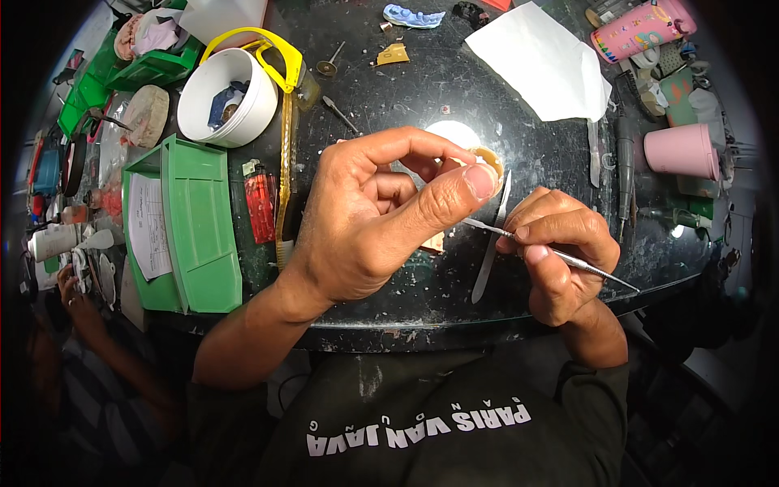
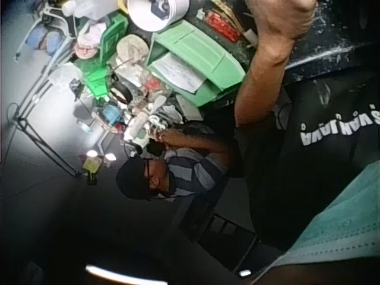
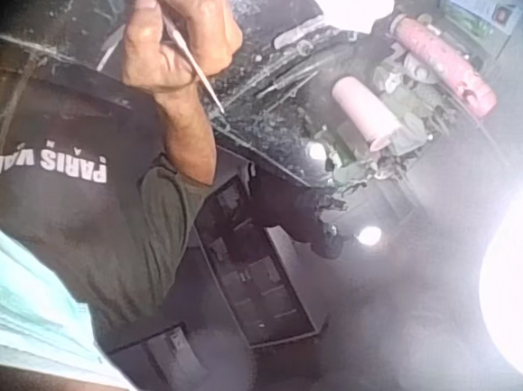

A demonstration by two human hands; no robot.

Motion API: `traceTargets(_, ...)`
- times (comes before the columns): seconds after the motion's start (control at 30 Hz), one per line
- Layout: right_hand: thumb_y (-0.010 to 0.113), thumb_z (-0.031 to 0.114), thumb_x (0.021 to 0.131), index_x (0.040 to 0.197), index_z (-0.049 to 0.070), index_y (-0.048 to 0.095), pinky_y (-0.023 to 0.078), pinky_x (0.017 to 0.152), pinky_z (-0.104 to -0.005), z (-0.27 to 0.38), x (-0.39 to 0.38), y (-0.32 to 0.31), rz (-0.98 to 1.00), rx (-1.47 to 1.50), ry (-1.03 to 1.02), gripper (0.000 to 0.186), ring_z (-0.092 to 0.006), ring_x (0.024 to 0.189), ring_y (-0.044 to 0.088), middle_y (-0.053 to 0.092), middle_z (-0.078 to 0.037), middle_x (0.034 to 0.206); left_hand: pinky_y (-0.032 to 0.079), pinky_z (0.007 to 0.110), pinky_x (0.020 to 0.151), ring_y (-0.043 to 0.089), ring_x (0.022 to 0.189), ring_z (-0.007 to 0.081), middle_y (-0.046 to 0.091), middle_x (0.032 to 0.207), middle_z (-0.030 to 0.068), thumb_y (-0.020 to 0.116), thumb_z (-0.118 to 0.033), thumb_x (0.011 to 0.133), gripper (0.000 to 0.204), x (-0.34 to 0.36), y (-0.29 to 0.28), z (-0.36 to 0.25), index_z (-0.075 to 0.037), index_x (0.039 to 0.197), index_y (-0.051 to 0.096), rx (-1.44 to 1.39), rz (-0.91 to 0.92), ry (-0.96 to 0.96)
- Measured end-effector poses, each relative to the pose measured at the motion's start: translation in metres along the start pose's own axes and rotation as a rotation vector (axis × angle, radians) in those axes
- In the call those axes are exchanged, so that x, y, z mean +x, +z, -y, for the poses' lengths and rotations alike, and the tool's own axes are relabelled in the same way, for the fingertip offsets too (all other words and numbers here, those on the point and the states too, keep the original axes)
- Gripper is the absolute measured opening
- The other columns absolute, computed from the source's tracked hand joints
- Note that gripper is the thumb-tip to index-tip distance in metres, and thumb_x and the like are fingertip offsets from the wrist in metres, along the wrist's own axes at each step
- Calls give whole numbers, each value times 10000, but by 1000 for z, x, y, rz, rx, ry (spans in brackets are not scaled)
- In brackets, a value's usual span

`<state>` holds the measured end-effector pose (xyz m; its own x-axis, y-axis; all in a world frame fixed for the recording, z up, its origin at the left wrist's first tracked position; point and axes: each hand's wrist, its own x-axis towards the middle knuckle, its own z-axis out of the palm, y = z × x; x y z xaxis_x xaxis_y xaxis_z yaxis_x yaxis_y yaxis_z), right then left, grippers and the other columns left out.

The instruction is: The person holds a dental cast and uses a metal carving tool to shape and carve details around the teeth on the mold.

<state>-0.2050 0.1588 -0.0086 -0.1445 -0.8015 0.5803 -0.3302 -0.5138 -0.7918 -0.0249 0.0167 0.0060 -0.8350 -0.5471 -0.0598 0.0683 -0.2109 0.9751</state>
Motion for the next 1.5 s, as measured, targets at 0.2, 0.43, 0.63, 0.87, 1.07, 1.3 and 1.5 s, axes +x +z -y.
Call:
traceTargets(0.2, 605, -91, 797, 909, -78, 642, 555, 589, -329, -1, 2, 2, 11, -2, -11, 119, -219, 633, 676, 689, -191, 753, 365, 179, 553, 498, 630, 9, 638, 782, -15, 674, -289, 1004, 374, 0, 0, -1, 27, 1202, 701, 7, 3, 5)
traceTargets(0.43, 606, -97, 793, 903, -75, 642, 557, 590, -324, 0, 1, 1, 19, -19, 13, 118, -218, 633, 680, 693, -184, 753, 374, 177, 556, 509, 637, 11, 648, 798, -9, 675, -288, 1002, 379, 0, 0, -1, 31, 1205, 700, -4, -1, 0)
traceTargets(0.63, 598, -88, 815, 897, -73, 636, 556, 589, -320, 1, 0, 1, 0, -20, 40, 91, -209, 633, 679, 696, -178, 756, 384, 173, 560, 529, 654, 13, 658, 824, 2, 677, -285, 1000, 383, 0, 0, 0, 36, 1208, 696, -2, -6, 7)
traceTargets(0.87, 593, -76, 833, 887, -74, 630, 555, 588, -314, 1, -2, 0, -30, -31, 42, 66, -207, 630, 678, 697, -175, 761, 384, 171, 562, 538, 664, 15, 662, 827, 12, 687, -282, 993, 394, -1, 0, -2, 39, 1221, 686, -9, 3, -3)
traceTargets(1.07, 606, -66, 833, 885, -69, 632, 544, 576, -306, 1, -3, 2, -49, -11, 62, 58, -201, 627, 674, 700, -172, 759, 391, 167, 570, 554, 680, 17, 657, 824, 11, 690, -270, 992, 391, -1, 0, -2, 42, 1227, 680, -10, 6, -11)
traceTargets(1.3, 618, -73, 826, 895, -70, 638, 538, 572, -306, 0, -1, 1, -12, -32, 31, 71, -199, 621, 666, 704, -174, 752, 391, 165, 568, 555, 679, 17, 656, 828, 13, 690, -275, 997, 396, -1, 1, 0, 47, 1227, 678, -13, -5, -4)
traceTargets(1.5, 616, -92, 810, 896, -73, 643, 557, 587, -316, 1, 0, 2, -6, -44, 28, 92, -213, 634, 684, 703, -186, 755, 394, 171, 553, 554, 658, 22, 665, 828, 20, 648, -312, 1024, 405, 1, 1, 1, 45, 1211, 685, -4, -4, 10)
